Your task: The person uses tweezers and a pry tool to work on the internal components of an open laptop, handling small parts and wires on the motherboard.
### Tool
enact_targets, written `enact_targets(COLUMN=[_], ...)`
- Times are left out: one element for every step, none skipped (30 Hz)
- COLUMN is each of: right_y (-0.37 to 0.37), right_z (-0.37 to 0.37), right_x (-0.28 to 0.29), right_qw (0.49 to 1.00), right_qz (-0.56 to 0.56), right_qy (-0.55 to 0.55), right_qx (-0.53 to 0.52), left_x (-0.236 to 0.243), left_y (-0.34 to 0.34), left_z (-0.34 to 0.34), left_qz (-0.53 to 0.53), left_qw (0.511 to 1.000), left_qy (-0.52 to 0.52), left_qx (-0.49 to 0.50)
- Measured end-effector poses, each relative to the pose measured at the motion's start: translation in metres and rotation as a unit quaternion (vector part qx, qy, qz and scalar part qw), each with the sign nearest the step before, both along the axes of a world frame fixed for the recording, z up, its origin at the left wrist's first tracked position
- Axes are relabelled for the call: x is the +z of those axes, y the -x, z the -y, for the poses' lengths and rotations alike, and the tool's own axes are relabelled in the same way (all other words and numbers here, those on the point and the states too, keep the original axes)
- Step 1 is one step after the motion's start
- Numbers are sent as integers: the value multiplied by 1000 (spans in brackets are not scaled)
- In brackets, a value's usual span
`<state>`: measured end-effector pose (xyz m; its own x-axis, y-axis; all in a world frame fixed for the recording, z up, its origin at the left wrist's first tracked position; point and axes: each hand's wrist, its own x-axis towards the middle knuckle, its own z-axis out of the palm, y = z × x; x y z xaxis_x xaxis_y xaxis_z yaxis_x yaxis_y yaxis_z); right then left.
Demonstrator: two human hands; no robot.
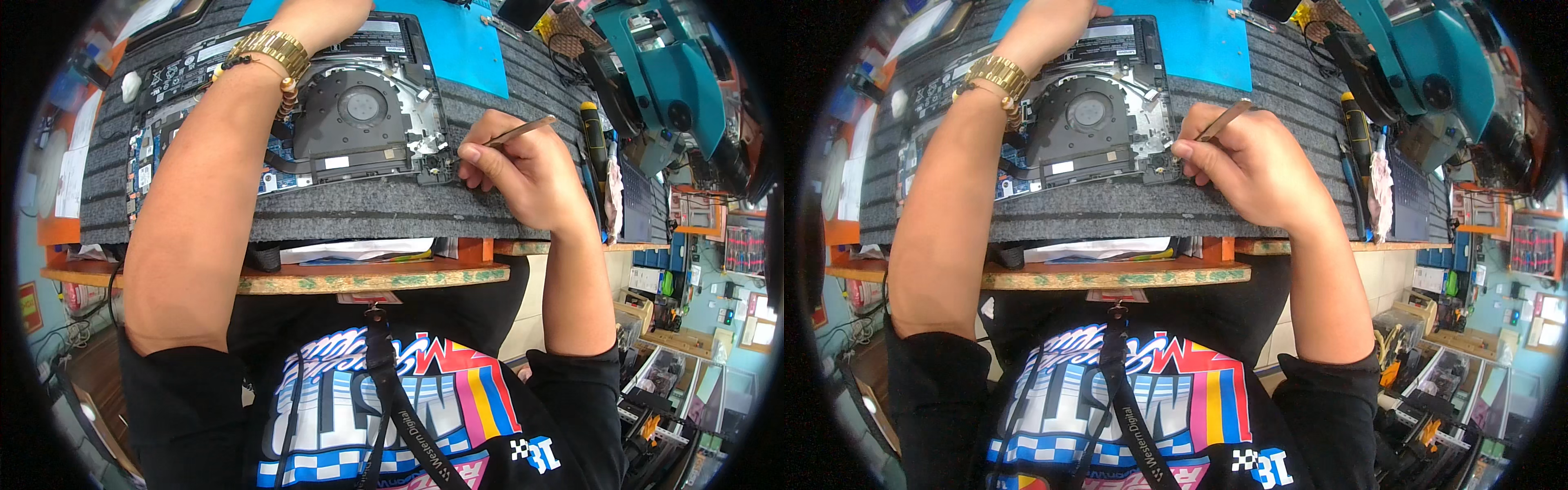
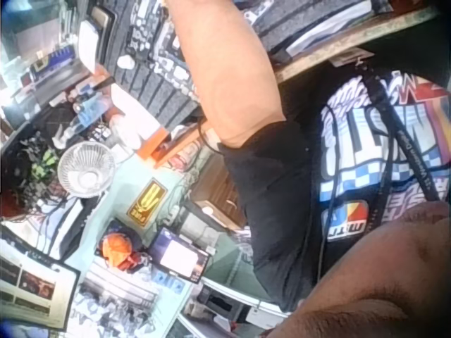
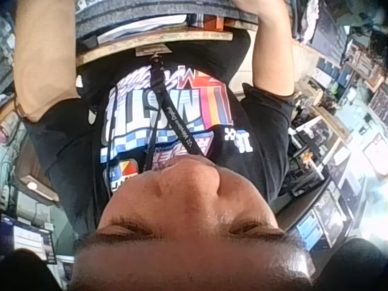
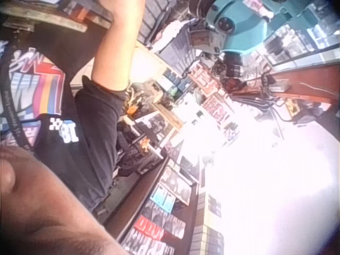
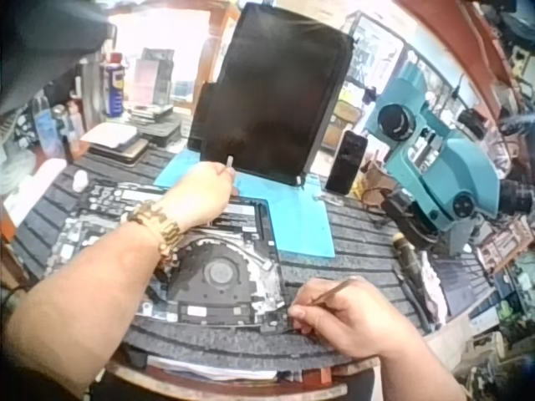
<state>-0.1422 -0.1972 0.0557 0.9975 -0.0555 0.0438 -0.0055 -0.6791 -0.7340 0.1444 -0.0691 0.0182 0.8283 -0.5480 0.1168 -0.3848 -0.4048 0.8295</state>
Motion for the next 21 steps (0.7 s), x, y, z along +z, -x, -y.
enact_targets(right_y=[-1, -1, -2, -4, -5, -8, -9, -11, -13, -14, -13, -11, -8, -5, 0, 2, 3, 2, 2, 2, 2], right_z=[-1, 0, 3, 5, 4, 4, 3, 3, 2, 1, 1, 2, 3, 3, 4, 4, 4, 4, 4, 3, 3], right_x=[-1, -2, -3, -3, -1, 2, 5, 6, 7, 7, 7, 6, 4, 0, -5, -7, -7, -6, -5, -5, -5], right_qw=[1000, 1000, 1000, 1000, 1000, 1000, 999, 999, 999, 999, 999, 999, 998, 998, 999, 999, 998, 999, 999, 999, 1000], right_qz=[10, 9, 5, 1, 1, -9, -20, -20, -27, -35, -35, -43, -51, -51, -22, 8, 7, 11, 14, 14, 17], right_qy=[-6, -6, -12, -18, -18, -24, -30, -31, -25, -19, -18, -27, -36, -36, -43, -50, -50, -40, -29, -29, -23], right_qx=[-10, -10, -7, -4, -4, -9, -14, -15, -11, -8, -8, -15, -22, -20, -20, -20, -21, -11, -1, -1, 1], left_x=[-2, -5, -5, -6, -6, -3, 0, 3, 8, 3, -6, -8, -10, -11, -10, -8, -6, -5, -5, -4, -4], left_y=[-2, -5, -6, -7, -8, -5, 0, 4, 8, 4, -3, -4, -6, -7, -6, -4, -3, -2, -1, 0, 0], left_z=[0, -1, -1, -1, 0, 0, 0, 0, -3, -2, 2, 2, 2, 2, 3, 4, 5, 5, 5, 4, 4], left_qz=[0, 7, 14, 15, 25, 35, 35, 30, 26, 27, 32, 37, 37, 37, 36, 36, 24, 13, 13, 13, 14], left_qw=[1000, 1000, 1000, 1000, 1000, 999, 999, 999, 999, 999, 999, 999, 999, 999, 999, 999, 1000, 1000, 1000, 1000, 1000], left_qy=[0, 7, 14, 14, 7, -1, -2, -9, -17, -17, 4, 26, 25, 18, 11, 11, 8, 6, 5, 6, 6], left_qx=[0, -9, -19, -19, -17, -15, -17, -22, -24, -24, -21, -17, -16, -9, -5, -6, -2, 3, 3, 7, 13])
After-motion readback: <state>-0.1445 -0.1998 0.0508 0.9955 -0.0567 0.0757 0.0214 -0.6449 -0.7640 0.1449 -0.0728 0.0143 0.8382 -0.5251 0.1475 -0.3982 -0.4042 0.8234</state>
